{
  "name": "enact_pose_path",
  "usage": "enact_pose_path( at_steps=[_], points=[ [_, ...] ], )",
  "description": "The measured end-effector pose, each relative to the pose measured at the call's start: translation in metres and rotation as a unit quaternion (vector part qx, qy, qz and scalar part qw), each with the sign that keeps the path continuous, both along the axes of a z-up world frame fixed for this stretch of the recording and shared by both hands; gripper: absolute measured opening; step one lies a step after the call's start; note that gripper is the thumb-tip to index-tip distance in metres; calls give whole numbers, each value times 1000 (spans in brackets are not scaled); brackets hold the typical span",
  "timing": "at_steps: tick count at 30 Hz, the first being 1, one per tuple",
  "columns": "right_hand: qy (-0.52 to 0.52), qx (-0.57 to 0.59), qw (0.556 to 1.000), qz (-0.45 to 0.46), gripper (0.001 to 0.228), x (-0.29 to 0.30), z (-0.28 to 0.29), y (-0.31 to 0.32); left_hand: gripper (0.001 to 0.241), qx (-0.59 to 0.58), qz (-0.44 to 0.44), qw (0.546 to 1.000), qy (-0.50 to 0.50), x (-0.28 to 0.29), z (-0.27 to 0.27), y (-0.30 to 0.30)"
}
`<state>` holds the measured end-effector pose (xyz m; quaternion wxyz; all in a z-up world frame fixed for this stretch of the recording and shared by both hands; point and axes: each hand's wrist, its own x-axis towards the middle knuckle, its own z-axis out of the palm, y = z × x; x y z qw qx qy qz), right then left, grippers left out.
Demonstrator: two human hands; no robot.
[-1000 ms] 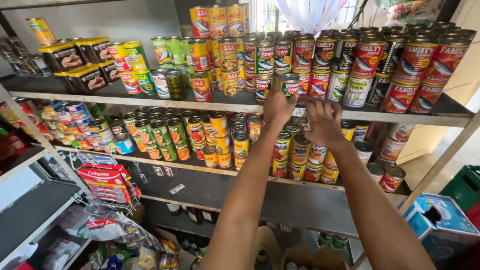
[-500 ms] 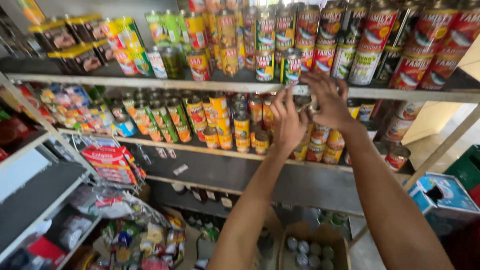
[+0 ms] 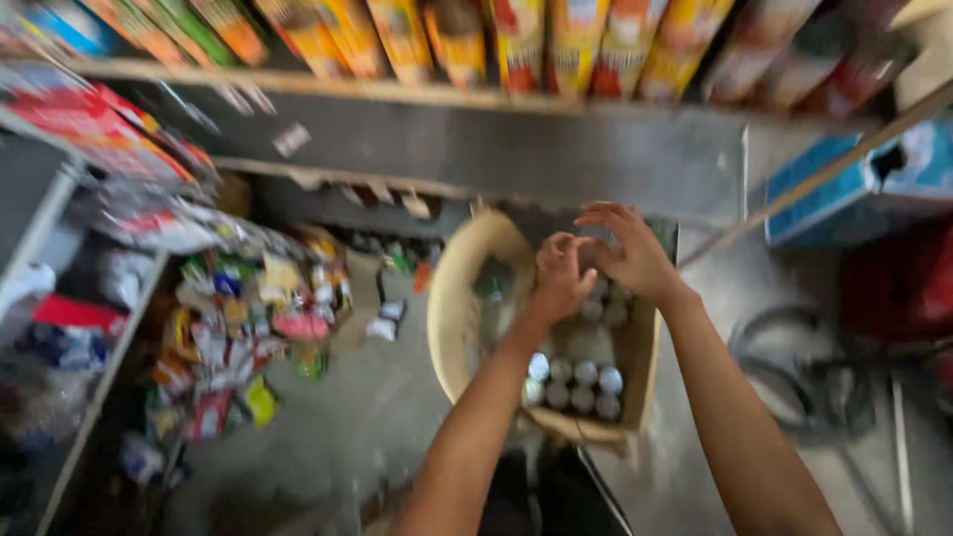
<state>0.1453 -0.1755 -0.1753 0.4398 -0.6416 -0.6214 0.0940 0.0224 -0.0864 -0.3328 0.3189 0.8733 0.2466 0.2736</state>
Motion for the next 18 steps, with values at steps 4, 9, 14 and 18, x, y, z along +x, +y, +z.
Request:
enact_pose_path(
  at_steps=[4,9,14,18],
  points=[
    [84,-143,986,-2,34,13,-132,-42,62,-56,21,996,59,-18,-108,-38],
    [172,-338,924,-46,39,8,-259,-78,57,-298,72,938,161,-38,-218,-62],
    [47,-292,955,-37,57,-11,-360,-83,58,-476,162,854,134,-32,-284,-72],
    [-55,-264,956,-112,69,-25,-365,-51,57,-516,198,831,58,-25,-327,-78]
  ],
)
